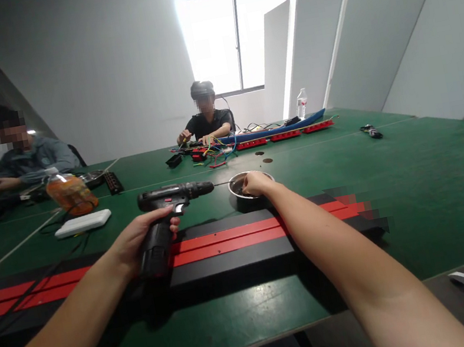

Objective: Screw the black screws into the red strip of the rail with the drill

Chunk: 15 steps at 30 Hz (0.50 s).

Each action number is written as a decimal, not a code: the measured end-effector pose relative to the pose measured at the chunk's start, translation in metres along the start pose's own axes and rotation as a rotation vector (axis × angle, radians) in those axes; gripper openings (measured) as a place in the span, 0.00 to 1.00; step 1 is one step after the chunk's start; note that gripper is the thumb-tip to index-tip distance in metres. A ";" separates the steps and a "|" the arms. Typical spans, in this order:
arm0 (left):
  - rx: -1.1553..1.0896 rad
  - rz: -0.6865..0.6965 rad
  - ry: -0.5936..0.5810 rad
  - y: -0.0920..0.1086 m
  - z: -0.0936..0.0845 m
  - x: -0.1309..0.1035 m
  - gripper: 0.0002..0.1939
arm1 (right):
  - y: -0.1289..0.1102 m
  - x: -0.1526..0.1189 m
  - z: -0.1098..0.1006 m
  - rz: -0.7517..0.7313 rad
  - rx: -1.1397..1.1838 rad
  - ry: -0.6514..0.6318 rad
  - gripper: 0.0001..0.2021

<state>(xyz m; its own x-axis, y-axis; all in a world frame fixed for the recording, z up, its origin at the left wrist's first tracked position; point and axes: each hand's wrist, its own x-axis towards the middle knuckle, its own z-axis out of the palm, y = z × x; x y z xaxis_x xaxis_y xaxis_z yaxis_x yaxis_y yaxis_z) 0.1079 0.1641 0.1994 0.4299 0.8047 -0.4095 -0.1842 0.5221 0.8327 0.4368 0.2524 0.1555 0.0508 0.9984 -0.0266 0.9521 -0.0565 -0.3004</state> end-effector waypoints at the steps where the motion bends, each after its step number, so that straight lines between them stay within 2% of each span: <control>1: -0.003 -0.004 0.015 -0.003 0.000 -0.001 0.12 | 0.001 0.001 0.001 -0.005 0.005 0.008 0.07; 5: -0.037 0.047 0.087 -0.011 0.007 -0.012 0.11 | 0.004 0.001 0.001 -0.042 0.013 0.129 0.09; 9: -0.091 0.137 0.148 -0.015 0.014 -0.019 0.08 | 0.006 0.000 0.000 -0.085 0.034 0.254 0.06; 15: -0.089 0.254 0.230 -0.021 0.015 -0.014 0.08 | 0.009 -0.004 0.002 -0.128 0.230 0.299 0.08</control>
<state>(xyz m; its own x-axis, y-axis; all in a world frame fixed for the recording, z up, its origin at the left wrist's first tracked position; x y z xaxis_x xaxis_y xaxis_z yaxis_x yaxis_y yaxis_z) 0.1191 0.1377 0.1936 0.1524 0.9492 -0.2755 -0.3405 0.3121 0.8869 0.4445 0.2480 0.1514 0.0536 0.9544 0.2938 0.8659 0.1021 -0.4896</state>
